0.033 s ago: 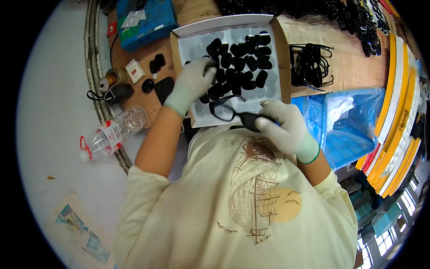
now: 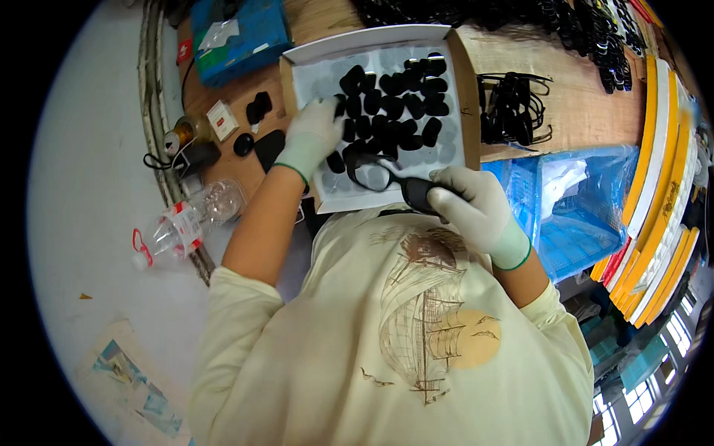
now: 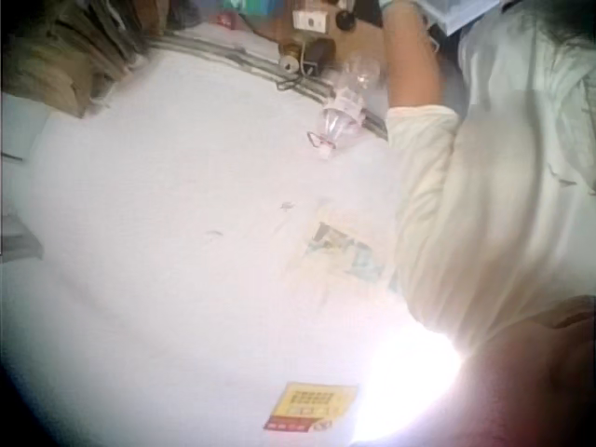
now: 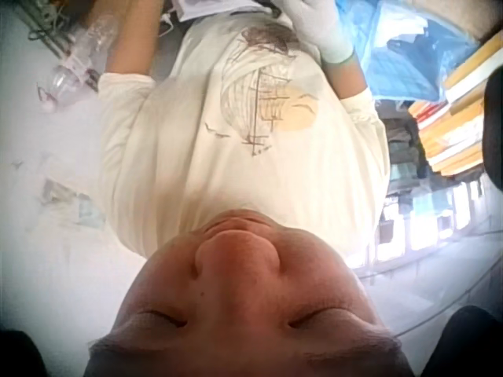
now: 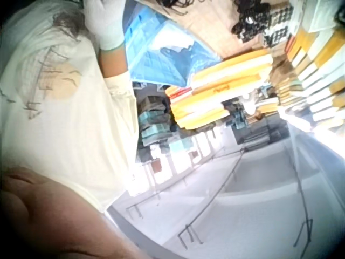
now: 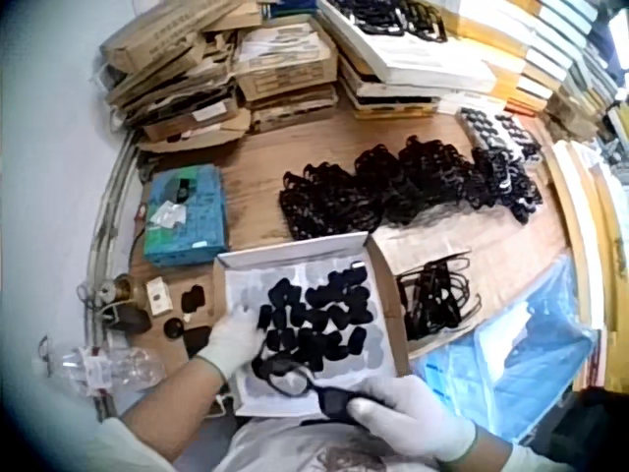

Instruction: The person picks small black rubber pieces from a tray and attaches them to black plastic frames, then places the assembled units into a white foam tray. The process repeats with multiple units.

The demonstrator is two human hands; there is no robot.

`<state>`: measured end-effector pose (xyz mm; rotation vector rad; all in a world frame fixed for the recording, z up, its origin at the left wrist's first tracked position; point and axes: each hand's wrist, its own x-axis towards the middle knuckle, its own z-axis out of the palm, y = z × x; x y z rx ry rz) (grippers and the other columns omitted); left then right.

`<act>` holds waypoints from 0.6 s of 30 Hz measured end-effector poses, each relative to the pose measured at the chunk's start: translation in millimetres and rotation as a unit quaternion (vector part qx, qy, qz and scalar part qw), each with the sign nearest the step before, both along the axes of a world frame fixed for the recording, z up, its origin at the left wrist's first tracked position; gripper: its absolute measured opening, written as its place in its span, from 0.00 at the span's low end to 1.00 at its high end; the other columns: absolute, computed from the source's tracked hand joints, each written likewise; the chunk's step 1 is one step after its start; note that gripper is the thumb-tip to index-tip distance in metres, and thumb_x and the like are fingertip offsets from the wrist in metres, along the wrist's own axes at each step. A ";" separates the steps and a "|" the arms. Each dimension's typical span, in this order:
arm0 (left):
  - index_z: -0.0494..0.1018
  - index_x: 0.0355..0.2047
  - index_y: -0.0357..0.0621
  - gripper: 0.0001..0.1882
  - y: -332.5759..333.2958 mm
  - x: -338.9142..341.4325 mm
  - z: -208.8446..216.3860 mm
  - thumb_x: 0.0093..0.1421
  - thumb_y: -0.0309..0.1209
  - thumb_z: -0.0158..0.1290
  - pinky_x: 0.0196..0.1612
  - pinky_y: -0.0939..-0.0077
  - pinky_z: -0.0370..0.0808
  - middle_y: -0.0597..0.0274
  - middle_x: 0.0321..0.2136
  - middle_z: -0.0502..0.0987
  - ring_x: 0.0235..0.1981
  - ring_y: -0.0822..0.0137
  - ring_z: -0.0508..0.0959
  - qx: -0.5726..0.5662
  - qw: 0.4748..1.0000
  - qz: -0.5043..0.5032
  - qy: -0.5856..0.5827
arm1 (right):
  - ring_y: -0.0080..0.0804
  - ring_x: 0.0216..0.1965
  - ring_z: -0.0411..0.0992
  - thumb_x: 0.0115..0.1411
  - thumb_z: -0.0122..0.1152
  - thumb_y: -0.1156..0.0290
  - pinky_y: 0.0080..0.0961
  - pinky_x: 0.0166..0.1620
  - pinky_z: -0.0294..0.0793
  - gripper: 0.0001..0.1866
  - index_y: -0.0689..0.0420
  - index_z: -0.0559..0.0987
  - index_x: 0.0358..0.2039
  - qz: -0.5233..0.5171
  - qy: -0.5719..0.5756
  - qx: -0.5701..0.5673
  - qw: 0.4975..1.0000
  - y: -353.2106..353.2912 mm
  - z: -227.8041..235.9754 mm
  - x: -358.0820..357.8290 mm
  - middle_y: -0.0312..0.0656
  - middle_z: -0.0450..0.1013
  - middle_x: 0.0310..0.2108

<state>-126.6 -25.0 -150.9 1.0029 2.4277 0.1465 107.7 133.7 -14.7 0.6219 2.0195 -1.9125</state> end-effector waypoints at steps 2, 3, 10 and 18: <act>0.72 0.51 0.41 0.18 -4.7 -9.2 -33.9 0.61 0.29 0.50 0.56 0.55 0.74 0.43 0.52 0.71 0.53 0.43 0.75 -0.090 0.995 -0.012 0.040 | 0.30 0.38 0.75 0.63 0.51 0.71 0.28 0.45 0.73 0.17 0.68 0.75 0.48 -0.142 -0.008 -0.196 0.970 7.2 3.3 5.0 0.43 0.76 0.38; 0.72 0.51 0.41 0.17 -4.9 -11.4 -36.8 0.61 0.28 0.51 0.55 0.56 0.75 0.44 0.52 0.71 0.53 0.43 0.75 -0.090 0.995 -0.026 0.044 | 0.26 0.42 0.74 0.66 0.48 0.71 0.28 0.49 0.73 0.18 0.70 0.73 0.51 -0.160 0.003 -0.230 0.960 9.3 1.7 7.7 0.43 0.76 0.41; 0.74 0.48 0.41 0.16 8.6 -23.9 -20.1 0.58 0.28 0.55 0.52 0.57 0.76 0.47 0.52 0.71 0.50 0.47 0.78 -0.140 0.983 -0.112 0.051 | 0.30 0.48 0.75 0.64 0.50 0.71 0.30 0.56 0.72 0.23 0.71 0.69 0.57 -0.229 0.029 -0.300 0.925 -3.6 4.9 3.3 0.47 0.76 0.45; 0.81 0.40 0.51 0.12 2.5 -39.1 -27.8 0.59 0.29 0.51 0.52 0.62 0.73 0.57 0.44 0.79 0.49 0.57 0.78 -0.140 0.939 -0.251 0.191 | 0.31 0.49 0.75 0.62 0.52 0.71 0.30 0.57 0.71 0.26 0.70 0.68 0.59 -0.215 0.064 -0.254 0.941 -32.7 7.9 5.3 0.47 0.77 0.46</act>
